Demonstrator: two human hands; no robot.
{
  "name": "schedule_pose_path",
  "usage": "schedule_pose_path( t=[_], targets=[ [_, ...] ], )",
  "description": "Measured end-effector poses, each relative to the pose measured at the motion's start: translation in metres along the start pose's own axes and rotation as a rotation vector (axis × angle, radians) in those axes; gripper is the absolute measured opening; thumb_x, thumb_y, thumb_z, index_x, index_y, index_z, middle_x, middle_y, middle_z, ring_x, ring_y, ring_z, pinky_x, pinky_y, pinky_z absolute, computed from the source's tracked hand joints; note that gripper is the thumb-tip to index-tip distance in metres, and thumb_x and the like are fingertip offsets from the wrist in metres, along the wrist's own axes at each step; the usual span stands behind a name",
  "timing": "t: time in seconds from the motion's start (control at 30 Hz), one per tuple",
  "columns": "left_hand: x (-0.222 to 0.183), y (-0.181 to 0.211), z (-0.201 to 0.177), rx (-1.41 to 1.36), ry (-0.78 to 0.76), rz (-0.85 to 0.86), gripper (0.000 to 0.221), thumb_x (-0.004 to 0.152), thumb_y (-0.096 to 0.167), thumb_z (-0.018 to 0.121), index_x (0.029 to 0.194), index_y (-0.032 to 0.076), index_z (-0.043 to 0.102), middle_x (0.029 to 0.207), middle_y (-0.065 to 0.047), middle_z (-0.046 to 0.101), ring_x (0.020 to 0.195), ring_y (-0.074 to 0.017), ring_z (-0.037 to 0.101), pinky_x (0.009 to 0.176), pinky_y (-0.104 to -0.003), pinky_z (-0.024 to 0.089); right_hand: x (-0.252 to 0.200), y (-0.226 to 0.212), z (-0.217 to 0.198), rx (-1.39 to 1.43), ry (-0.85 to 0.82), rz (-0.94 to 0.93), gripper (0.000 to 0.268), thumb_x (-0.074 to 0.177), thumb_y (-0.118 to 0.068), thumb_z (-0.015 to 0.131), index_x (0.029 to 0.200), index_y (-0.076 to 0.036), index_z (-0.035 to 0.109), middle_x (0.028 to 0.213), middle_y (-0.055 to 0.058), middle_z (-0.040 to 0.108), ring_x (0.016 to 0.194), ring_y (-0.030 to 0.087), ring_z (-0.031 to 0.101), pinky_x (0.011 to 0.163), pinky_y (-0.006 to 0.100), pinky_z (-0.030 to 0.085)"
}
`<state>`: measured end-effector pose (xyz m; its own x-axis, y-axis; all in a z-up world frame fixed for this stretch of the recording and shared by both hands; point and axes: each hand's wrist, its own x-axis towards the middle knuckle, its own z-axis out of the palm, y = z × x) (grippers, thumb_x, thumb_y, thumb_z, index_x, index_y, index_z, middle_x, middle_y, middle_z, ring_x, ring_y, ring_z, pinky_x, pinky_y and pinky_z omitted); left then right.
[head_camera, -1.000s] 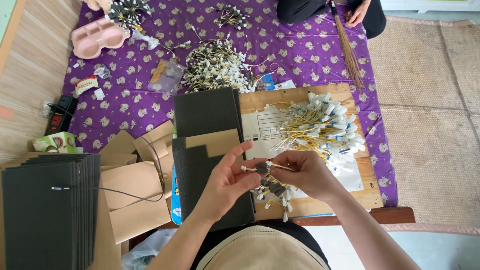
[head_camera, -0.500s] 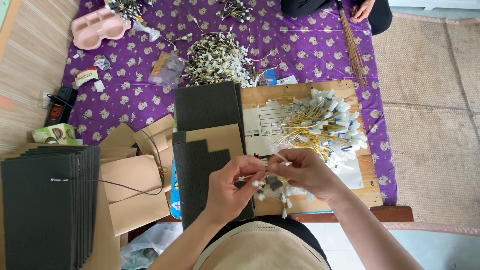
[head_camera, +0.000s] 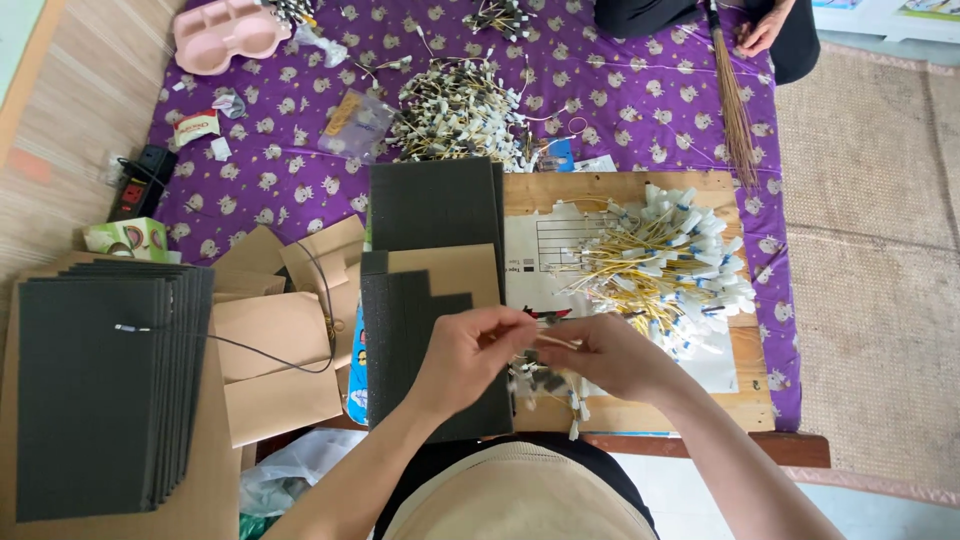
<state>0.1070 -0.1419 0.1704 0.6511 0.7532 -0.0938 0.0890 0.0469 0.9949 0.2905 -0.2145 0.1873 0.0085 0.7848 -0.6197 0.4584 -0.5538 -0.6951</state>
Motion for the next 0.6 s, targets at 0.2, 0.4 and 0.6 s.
schedule_pose_path(
  t=[0.2,0.4,0.6],
  targets=[
    [0.011,-0.042,0.005,0.016,0.197,-0.113,0.008,0.089,0.014,0.072,0.086,0.008,0.075,0.066,-0.007,0.070,0.058,-0.0110,0.066,0.055,-0.023,0.057,0.014,0.008,-0.004,0.003,0.177,-0.021,0.021,0.089,-0.020,0.069,0.107,-0.013,0.077,0.091,0.010,0.077,0.080,0.026,0.071,0.074,0.036,0.052],
    [0.016,-0.047,0.018,-0.039,0.214,-0.134,0.006,0.088,0.010,0.070,0.084,0.008,0.074,0.065,-0.006,0.069,0.054,-0.0097,0.063,0.052,-0.021,0.053,0.026,0.025,-0.005,-0.128,0.235,-0.060,0.013,0.087,-0.021,0.068,0.092,-0.015,0.079,0.069,0.007,0.070,0.059,0.021,0.059,0.062,0.034,0.049],
    [0.017,-0.061,0.020,-0.179,0.212,-0.187,0.010,0.091,0.011,0.068,0.090,0.004,0.074,0.072,-0.011,0.072,0.062,-0.0117,0.065,0.061,-0.027,0.060,0.043,0.029,-0.006,-0.356,0.121,-0.045,0.026,0.096,-0.027,0.058,0.093,-0.012,0.079,0.063,0.008,0.071,0.062,0.026,0.065,0.070,0.037,0.053]
  ],
)
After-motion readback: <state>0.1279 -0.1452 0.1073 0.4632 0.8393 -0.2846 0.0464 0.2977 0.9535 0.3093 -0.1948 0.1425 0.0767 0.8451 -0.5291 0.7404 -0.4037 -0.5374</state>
